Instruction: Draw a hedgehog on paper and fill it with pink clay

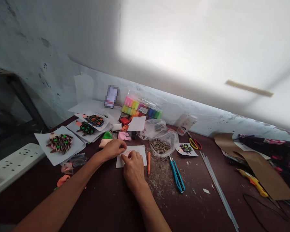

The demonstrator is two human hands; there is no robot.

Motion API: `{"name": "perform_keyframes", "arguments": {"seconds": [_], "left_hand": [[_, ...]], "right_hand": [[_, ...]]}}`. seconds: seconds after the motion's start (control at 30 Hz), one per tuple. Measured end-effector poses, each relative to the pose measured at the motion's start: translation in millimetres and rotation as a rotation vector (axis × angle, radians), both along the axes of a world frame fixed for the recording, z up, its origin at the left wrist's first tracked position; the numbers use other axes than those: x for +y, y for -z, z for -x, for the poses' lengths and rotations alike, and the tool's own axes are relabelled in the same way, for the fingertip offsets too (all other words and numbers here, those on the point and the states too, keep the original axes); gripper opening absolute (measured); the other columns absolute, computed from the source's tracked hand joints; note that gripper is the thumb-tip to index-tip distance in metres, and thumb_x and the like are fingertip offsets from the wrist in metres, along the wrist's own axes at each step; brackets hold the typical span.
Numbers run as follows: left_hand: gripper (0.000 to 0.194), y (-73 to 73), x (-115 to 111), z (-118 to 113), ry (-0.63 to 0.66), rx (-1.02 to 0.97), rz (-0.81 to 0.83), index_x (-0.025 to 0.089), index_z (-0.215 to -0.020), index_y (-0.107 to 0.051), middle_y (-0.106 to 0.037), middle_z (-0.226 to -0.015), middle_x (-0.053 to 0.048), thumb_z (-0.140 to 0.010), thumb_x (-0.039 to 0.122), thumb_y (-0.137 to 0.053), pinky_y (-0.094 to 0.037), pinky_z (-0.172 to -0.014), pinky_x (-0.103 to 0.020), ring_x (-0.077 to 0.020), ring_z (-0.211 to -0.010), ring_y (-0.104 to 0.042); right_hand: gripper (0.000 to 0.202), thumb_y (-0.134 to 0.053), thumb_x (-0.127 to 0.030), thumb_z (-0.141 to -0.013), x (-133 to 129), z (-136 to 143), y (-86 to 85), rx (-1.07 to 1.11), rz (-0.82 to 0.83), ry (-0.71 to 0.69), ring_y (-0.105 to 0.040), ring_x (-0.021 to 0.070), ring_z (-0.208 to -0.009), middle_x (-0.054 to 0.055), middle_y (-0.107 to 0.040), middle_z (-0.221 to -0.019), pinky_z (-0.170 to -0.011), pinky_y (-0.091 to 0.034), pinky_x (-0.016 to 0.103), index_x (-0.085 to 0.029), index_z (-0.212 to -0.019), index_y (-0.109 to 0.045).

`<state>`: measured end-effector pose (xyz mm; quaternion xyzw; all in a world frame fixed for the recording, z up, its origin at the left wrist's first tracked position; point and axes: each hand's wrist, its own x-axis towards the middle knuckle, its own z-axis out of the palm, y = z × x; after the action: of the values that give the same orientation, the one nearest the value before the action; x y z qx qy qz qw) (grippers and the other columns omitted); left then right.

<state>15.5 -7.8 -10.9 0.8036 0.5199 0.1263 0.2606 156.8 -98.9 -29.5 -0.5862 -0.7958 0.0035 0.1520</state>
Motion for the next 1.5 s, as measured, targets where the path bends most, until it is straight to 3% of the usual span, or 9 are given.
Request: {"name": "perform_keyframes", "arguments": {"seconds": [0.37, 0.77, 1.13, 1.33, 1.5], "left_hand": [[0.025, 2.5, 0, 0, 0.004, 0.009, -0.024, 0.019, -0.094, -0.077, -0.077, -0.101, -0.006, -0.078, 0.012, -0.058, -0.049, -0.088, -0.028, -0.0218, -0.099, -0.068], [0.023, 8.4, 4, 0, 0.004, -0.026, -0.021, 0.020, -0.091, -0.077, -0.077, -0.099, -0.006, -0.078, 0.013, -0.059, -0.049, -0.086, -0.027, -0.0208, -0.097, -0.068], [0.025, 6.8, 3, 1, 0.016, -0.007, -0.014, 0.020, -0.093, -0.076, -0.076, -0.099, -0.006, -0.078, 0.013, -0.057, -0.048, -0.086, -0.026, -0.0198, -0.095, -0.068], [0.025, 7.5, 3, 1, 0.017, -0.023, -0.020, 0.020, -0.090, -0.076, -0.077, -0.098, -0.005, -0.077, 0.012, -0.057, -0.048, -0.083, -0.026, -0.0196, -0.095, -0.068], [0.024, 9.1, 4, 1, 0.009, -0.017, -0.015, 0.020, -0.090, -0.077, -0.077, -0.098, -0.005, -0.077, 0.012, -0.058, -0.049, -0.083, -0.026, -0.0205, -0.097, -0.067]], "right_hand": [[0.025, -0.051, -0.017, -0.095, 1, 7, -2.5, -0.154, -0.002, 0.053, -0.047, 0.0215, -0.088, 0.008, -0.059, -0.096, -0.075, -0.030, 0.033, -0.024, -0.110, -0.070], [0.044, -0.053, -0.004, -0.085, -2, 1, -2.6, -0.034, 0.040, 0.053, -0.049, 0.0200, -0.091, 0.006, -0.058, -0.098, -0.077, -0.032, 0.031, -0.028, -0.118, -0.069], [0.026, -0.054, -0.012, -0.092, -4, 1, -4.9, -0.127, -0.004, -0.017, -0.047, 0.0208, -0.090, 0.007, -0.059, -0.098, -0.077, -0.031, 0.032, -0.025, -0.106, -0.072], [0.032, -0.052, -0.007, -0.088, -5, -3, -4.4, -0.065, -0.019, 0.064, -0.047, 0.0190, -0.088, 0.005, -0.058, -0.095, -0.076, -0.030, 0.030, -0.023, -0.107, -0.071], [0.027, -0.052, -0.012, -0.092, -4, -1, -4.4, -0.117, 0.023, 0.064, -0.047, 0.0196, -0.088, 0.006, -0.059, -0.096, -0.074, -0.029, 0.031, -0.024, -0.108, -0.070]]}}
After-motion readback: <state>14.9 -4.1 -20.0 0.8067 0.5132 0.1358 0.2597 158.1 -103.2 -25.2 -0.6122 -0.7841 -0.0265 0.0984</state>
